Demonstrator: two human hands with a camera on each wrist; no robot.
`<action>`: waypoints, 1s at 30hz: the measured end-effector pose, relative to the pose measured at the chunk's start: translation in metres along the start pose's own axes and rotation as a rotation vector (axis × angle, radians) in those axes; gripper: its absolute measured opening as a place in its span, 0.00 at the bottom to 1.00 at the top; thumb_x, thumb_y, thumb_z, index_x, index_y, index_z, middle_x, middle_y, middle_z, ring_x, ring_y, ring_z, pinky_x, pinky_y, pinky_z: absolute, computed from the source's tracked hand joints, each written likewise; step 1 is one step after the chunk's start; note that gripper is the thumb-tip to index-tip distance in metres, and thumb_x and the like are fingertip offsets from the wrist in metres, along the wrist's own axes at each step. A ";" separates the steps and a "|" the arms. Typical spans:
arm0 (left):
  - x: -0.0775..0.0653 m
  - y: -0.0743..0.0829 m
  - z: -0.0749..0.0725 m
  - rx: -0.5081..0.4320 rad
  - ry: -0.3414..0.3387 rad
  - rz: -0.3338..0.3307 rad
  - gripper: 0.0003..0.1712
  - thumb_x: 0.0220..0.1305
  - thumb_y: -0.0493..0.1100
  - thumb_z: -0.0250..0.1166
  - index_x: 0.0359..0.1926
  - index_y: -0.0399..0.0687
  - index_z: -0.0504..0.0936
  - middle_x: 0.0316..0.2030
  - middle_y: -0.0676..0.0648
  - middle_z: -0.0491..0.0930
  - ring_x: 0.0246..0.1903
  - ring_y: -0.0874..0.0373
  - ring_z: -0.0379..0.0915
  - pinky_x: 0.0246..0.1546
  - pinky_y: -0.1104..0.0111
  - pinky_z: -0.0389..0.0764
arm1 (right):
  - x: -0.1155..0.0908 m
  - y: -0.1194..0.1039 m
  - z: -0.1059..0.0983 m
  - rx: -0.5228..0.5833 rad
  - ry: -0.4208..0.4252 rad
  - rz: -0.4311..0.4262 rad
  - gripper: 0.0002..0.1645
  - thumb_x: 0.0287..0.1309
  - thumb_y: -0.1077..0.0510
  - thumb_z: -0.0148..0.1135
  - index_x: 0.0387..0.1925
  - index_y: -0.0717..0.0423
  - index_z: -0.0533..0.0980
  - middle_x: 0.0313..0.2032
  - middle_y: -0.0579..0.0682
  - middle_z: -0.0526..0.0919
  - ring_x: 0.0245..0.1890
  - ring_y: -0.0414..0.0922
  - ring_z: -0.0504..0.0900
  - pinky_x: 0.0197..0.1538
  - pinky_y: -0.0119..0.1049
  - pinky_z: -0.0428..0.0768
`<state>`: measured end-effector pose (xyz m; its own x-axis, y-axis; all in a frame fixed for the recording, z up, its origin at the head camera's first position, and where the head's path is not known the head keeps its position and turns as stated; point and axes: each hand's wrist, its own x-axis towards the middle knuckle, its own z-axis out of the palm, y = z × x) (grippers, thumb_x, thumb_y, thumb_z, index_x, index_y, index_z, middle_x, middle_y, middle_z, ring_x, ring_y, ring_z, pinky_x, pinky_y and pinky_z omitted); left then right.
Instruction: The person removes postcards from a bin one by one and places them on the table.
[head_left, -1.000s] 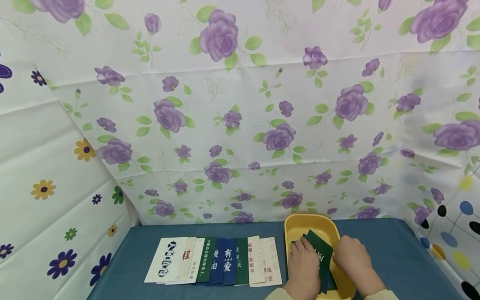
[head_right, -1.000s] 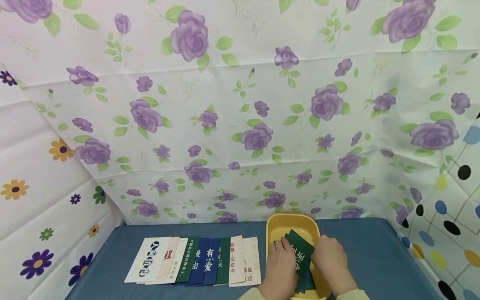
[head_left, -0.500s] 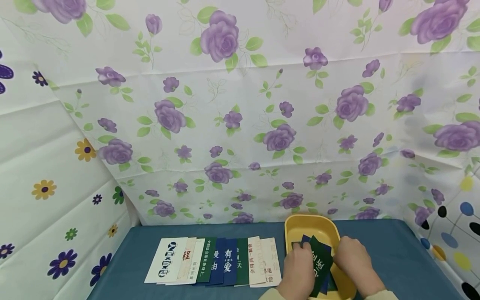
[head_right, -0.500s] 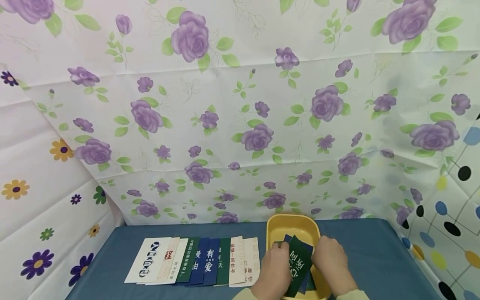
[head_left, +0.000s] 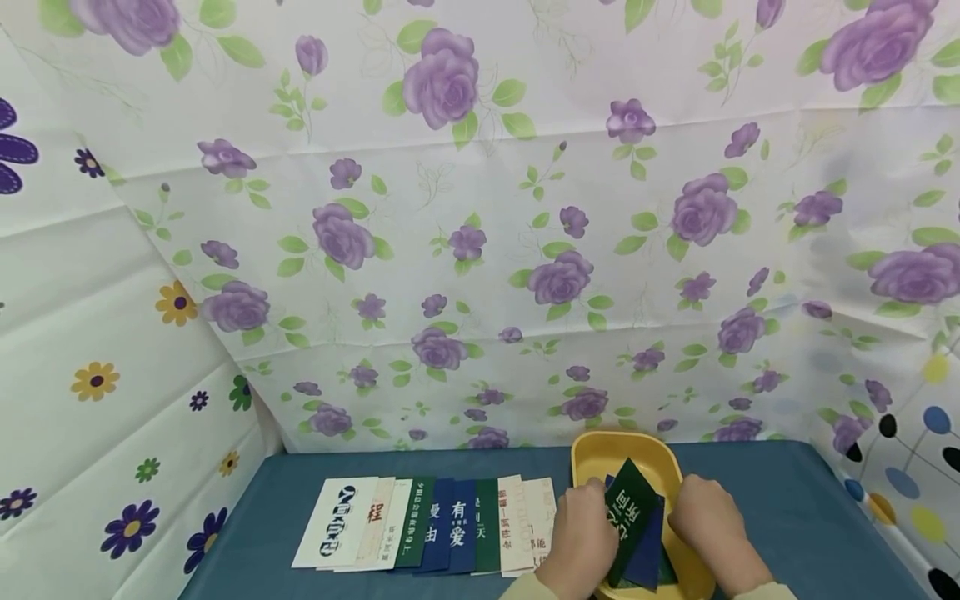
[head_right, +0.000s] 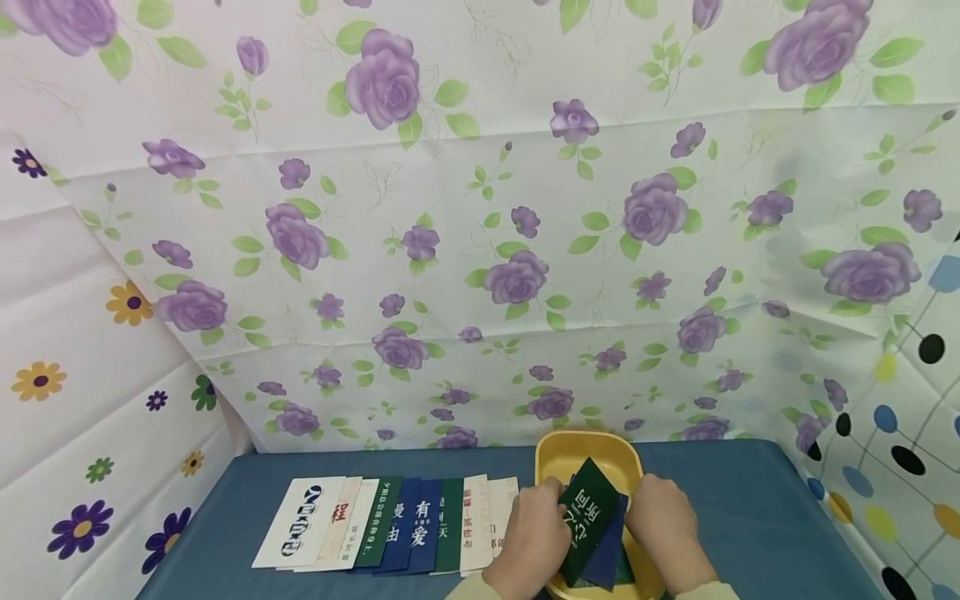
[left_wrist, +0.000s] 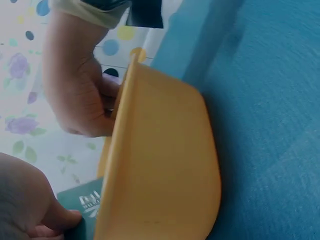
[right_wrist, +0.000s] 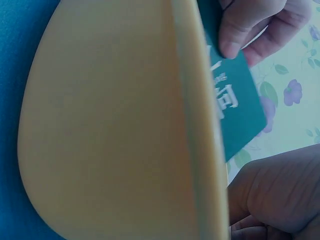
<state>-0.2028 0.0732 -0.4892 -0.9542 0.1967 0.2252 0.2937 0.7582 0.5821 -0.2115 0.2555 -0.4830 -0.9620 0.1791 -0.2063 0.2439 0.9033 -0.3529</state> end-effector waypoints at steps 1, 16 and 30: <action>0.000 -0.001 -0.002 -0.027 -0.001 -0.008 0.10 0.51 0.31 0.65 0.35 0.48 0.80 0.25 0.51 0.81 0.24 0.64 0.78 0.19 0.73 0.72 | 0.000 0.000 0.000 0.000 -0.001 0.001 0.06 0.51 0.65 0.55 0.22 0.61 0.73 0.17 0.52 0.74 0.17 0.46 0.75 0.20 0.39 0.70; 0.009 -0.022 -0.046 -0.302 0.096 -0.068 0.10 0.65 0.35 0.56 0.46 0.49 0.78 0.38 0.49 0.83 0.34 0.64 0.80 0.27 0.76 0.77 | 0.000 -0.002 0.003 0.014 -0.006 0.035 0.08 0.52 0.68 0.53 0.19 0.60 0.72 0.15 0.53 0.72 0.15 0.46 0.75 0.18 0.36 0.69; 0.010 -0.080 -0.101 -0.195 0.412 -0.075 0.11 0.63 0.36 0.59 0.47 0.45 0.79 0.38 0.46 0.83 0.34 0.59 0.81 0.29 0.72 0.78 | 0.002 -0.001 0.003 0.016 -0.022 0.024 0.04 0.51 0.68 0.54 0.25 0.65 0.74 0.16 0.53 0.75 0.15 0.45 0.76 0.18 0.36 0.72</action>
<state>-0.2297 -0.0485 -0.4546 -0.8828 -0.1475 0.4460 0.2679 0.6219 0.7359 -0.2130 0.2536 -0.4855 -0.9529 0.1920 -0.2349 0.2691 0.8924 -0.3622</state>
